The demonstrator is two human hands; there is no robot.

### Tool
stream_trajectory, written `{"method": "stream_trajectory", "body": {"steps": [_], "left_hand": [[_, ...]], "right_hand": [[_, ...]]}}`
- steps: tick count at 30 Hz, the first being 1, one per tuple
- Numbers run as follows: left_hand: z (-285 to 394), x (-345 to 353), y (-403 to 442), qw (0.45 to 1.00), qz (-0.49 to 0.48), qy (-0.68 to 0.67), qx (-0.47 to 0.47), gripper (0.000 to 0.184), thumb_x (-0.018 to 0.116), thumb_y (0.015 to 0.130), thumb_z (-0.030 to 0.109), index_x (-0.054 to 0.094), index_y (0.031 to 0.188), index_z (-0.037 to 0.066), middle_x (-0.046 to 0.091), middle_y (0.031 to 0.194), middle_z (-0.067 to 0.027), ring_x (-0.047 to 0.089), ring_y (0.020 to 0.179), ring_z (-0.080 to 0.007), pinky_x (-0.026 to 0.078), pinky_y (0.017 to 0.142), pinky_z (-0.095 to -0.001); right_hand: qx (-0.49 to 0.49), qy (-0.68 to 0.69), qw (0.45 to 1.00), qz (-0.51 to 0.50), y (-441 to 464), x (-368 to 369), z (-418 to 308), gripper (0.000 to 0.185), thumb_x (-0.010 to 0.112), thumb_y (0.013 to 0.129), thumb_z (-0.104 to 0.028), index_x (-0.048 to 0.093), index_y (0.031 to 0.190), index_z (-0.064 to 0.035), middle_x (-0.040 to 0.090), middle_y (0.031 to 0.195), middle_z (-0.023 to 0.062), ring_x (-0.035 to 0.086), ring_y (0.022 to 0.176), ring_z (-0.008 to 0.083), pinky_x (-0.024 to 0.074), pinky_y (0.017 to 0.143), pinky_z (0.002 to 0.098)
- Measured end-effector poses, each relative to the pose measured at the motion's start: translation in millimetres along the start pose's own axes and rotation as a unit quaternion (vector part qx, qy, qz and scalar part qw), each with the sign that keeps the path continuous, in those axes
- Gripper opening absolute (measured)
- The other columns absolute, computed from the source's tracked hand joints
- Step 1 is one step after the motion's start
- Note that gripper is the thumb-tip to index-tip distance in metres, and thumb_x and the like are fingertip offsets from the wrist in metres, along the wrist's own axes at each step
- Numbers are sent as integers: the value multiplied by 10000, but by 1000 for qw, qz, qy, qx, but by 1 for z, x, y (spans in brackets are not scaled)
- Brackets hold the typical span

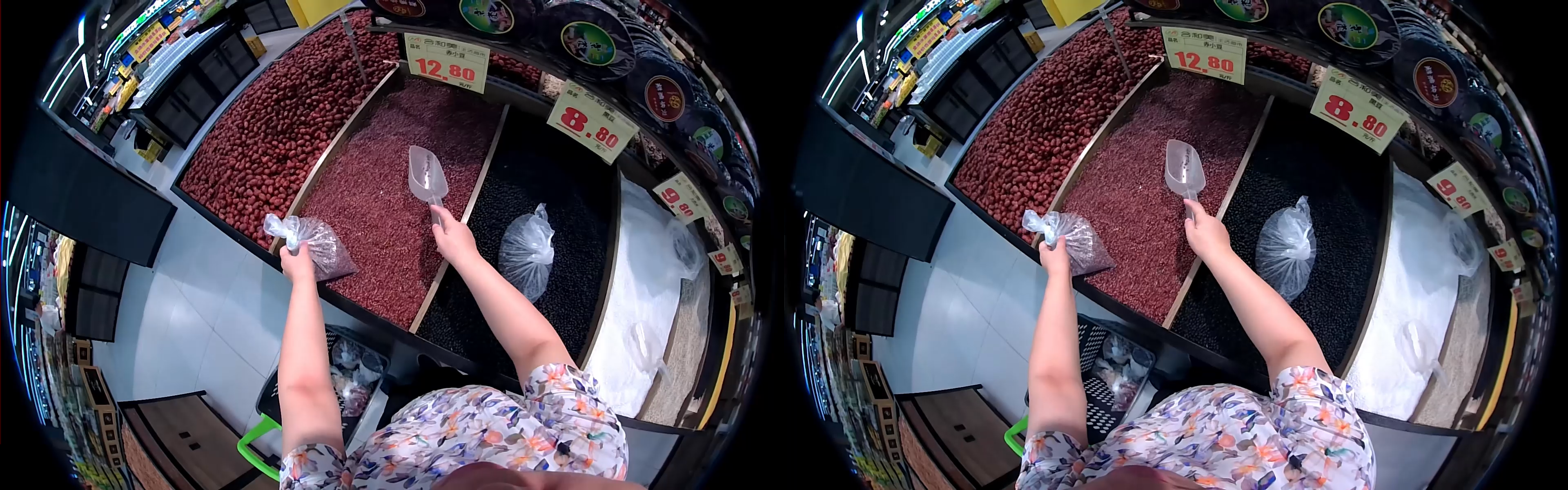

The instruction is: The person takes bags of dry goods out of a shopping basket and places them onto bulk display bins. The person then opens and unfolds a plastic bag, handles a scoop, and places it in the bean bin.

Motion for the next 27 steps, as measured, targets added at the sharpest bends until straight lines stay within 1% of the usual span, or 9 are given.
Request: {"method": "stream_trajectory", "body": {"steps": [1,5,10,12,15,20,23,26,27], "left_hand": [[6,-1,-3,1000,4,-17,-2,325,701,751,274,567,903,19,646,911,-123,616,850,-285,457,778,-389],[20,-1,-5,997,18,-71,10,223,658,797,186,562,893,8,634,863,-92,600,787,-224,451,747,-349],[59,-1,-19,979,-16,-204,24,94,591,848,78,557,885,-2,585,824,-19,514,743,-94,416,685,-266],[73,-1,-24,971,-31,-236,26,91,587,852,74,555,895,1,580,840,-13,510,751,-88,410,687,-257],[99,-6,-26,955,-70,-285,37,102,582,857,68,551,932,5,571,871,-4,506,772,-83,402,700,-242],[155,8,-16,932,-160,-317,74,150,600,845,71,561,977,11,570,871,-1,496,759,-72,392,682,-222],[170,38,-5,947,-185,-248,82,174,631,814,77,592,971,12,600,857,-7,531,766,-86,413,691,-231],[176,82,0,949,-189,-232,100,154,663,759,74,620,884,-5,613,785,-23,542,708,-87,421,624,-243],[185,88,-6,949,-213,-219,78,208,656,761,41,613,961,9,626,863,-34,565,775,-111,432,693,-243]], "right_hand": [[-11,-82,997,8,-2,-4,-8,497,499,852,-402,445,1303,-200,641,935,171,618,834,369,489,772,440],[-94,-236,967,32,-16,-12,-35,633,530,808,-520,448,1302,-132,647,918,149,592,923,328,500,755,427],[-115,-268,955,62,-12,-11,-31,614,598,759,-429,478,1275,-118,651,870,146,584,921,303,448,856,413],[-130,-263,952,84,-6,-9,-23,611,623,736,-391,493,1259,-103,653,854,145,581,923,297,420,900,411],[-191,-251,932,178,3,-10,-11,589,652,705,-338,532,1208,-57,649,838,138,569,932,304,322,993,481],[-196,-233,937,173,0,-5,-2,659,675,694,-362,500,1250,-54,628,913,161,545,970,304,284,1023,508],[-166,-269,936,157,1,-4,-3,736,684,683,-358,433,1304,-54,605,947,152,508,1010,304,259,1041,495],[-160,-289,932,149,5,-1,-1,751,678,685,-358,412,1319,-59,599,946,145,505,1013,300,246,1050,487],[-149,-292,935,136,5,-1,-2,748,669,692,-352,401,1326,-59,595,966,145,501,1023,298,238,1053,482]]}}
Point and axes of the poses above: each hand's wrist, its own y-axis towards the middle knuckle, its own x-axis out of the palm, z = x × y, the point moved 3 cm from there along y, towards the middle knuckle
